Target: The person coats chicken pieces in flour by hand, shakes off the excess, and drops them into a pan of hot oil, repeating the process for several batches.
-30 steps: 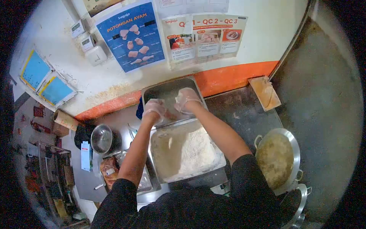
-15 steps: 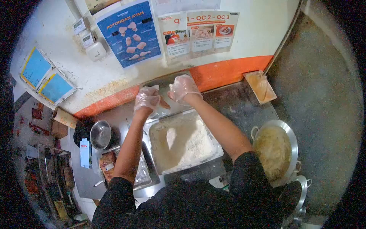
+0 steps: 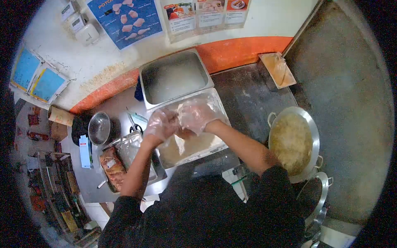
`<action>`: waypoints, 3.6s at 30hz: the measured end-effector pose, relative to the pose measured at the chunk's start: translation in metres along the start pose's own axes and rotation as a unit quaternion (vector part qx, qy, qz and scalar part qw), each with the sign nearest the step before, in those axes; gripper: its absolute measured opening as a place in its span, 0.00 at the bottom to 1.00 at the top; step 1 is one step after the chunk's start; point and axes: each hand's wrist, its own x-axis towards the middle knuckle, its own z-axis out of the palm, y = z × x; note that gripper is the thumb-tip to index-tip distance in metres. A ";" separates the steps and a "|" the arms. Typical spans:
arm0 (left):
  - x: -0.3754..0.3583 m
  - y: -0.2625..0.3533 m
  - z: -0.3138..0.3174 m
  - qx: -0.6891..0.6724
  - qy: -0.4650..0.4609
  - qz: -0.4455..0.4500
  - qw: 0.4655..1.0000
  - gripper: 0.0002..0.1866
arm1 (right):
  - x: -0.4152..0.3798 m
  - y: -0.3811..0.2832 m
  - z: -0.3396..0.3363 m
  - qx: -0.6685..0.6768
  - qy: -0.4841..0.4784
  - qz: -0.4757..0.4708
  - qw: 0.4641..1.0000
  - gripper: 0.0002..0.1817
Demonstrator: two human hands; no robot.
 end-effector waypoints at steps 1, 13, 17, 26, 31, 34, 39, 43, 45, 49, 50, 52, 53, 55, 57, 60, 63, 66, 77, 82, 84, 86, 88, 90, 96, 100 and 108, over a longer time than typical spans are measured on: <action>-0.009 -0.012 0.018 -0.003 0.066 0.061 0.996 0.15 | -0.007 0.004 0.005 0.033 0.034 -0.012 0.999 0.16; 0.015 -0.089 0.168 0.290 -0.115 -0.025 0.950 0.11 | -0.002 0.042 0.132 -0.008 0.015 0.509 0.861 0.20; 0.019 -0.120 0.205 0.210 -0.050 -0.023 0.976 0.08 | 0.009 0.048 0.180 0.101 0.038 0.506 0.856 0.20; -0.003 -0.106 0.154 -0.262 -0.021 -0.212 0.941 0.12 | 0.007 0.032 0.093 0.425 -0.023 0.329 0.843 0.13; -0.036 -0.109 0.135 -0.152 0.057 0.037 0.986 0.14 | -0.018 0.057 0.059 0.114 -0.221 0.235 0.940 0.18; -0.023 -0.090 0.147 0.083 -0.117 0.048 0.989 0.15 | -0.027 0.061 0.090 0.035 -0.285 0.315 0.905 0.29; -0.018 -0.072 0.190 -0.374 -0.100 -0.281 0.878 0.14 | -0.038 0.057 0.185 0.119 -0.166 0.397 0.895 0.24; -0.021 -0.073 0.196 -0.434 -0.019 -0.320 0.842 0.16 | -0.049 0.066 0.158 0.420 -0.085 0.431 0.794 0.21; -0.025 -0.033 0.129 -0.330 -0.026 -0.369 0.869 0.17 | -0.044 0.038 0.099 0.435 -0.082 0.425 0.790 0.22; -0.028 -0.051 0.117 -0.398 0.059 -0.409 0.819 0.19 | -0.055 0.065 0.071 0.511 -0.042 0.410 0.754 0.17; -0.028 -0.074 0.135 -0.251 0.031 -0.323 0.912 0.18 | -0.053 0.074 0.076 0.478 -0.034 0.414 0.774 0.16; -0.023 -0.115 0.173 0.066 -0.026 -0.120 0.990 0.17 | -0.042 0.101 0.101 0.357 -0.018 0.400 0.844 0.17; -0.012 -0.082 0.137 0.117 -0.133 -0.075 0.981 0.13 | -0.041 0.110 0.114 0.294 -0.008 0.392 0.872 0.17; -0.004 -0.089 0.167 0.088 -0.139 -0.055 0.985 0.11 | -0.024 0.098 0.143 0.001 -0.192 0.238 0.952 0.18; 0.007 -0.118 0.207 -0.082 -0.136 -0.107 0.982 0.10 | -0.002 0.080 0.167 -0.098 -0.250 0.205 0.941 0.19; 0.007 -0.134 0.222 -0.312 -0.115 -0.228 0.915 0.10 | -0.008 0.056 0.184 -0.007 -0.187 0.268 0.945 0.19; 0.001 -0.056 0.120 -0.166 -0.094 -0.219 0.957 0.11 | -0.025 0.055 0.131 0.010 -0.141 0.167 0.976 0.19; -0.012 -0.045 0.092 -0.086 -0.125 -0.116 0.982 0.14 | -0.037 0.064 0.092 0.112 -0.172 0.251 0.946 0.17; -0.012 -0.126 0.215 0.115 -0.309 0.044 0.943 0.18 | -0.055 0.075 0.203 -0.079 -0.282 0.167 0.941 0.17; -0.035 -0.096 0.164 -0.138 -0.063 0.001 0.988 0.15 | -0.033 0.039 0.107 -0.120 -0.254 0.133 0.951 0.20; -0.036 -0.054 0.114 -0.328 -0.075 -0.160 0.928 0.13 | -0.035 0.034 0.077 0.208 -0.052 0.376 0.901 0.23; -0.029 -0.070 0.116 -0.256 -0.114 -0.189 0.941 0.13 | -0.035 0.065 0.084 0.181 -0.067 0.356 0.914 0.28; -0.015 -0.077 0.125 -0.134 -0.150 -0.166 0.965 0.15 | -0.030 0.080 0.112 0.202 -0.044 0.413 0.887 0.28; 0.006 -0.072 0.139 0.041 -0.175 -0.085 0.980 0.18 | -0.014 0.060 0.112 0.157 -0.087 0.432 0.884 0.25; 0.029 -0.049 0.134 0.028 -0.256 -0.202 0.945 0.36 | 0.000 0.067 0.173 0.025 -0.167 0.284 0.944 0.25; 0.008 -0.086 0.135 -0.238 -0.191 -0.153 0.940 0.31 | -0.020 0.081 0.114 0.182 -0.243 0.272 0.913 0.26; -0.006 -0.094 0.181 0.239 -0.366 -0.027 0.899 0.25 | -0.069 0.075 0.157 -0.042 -0.274 0.243 0.930 0.23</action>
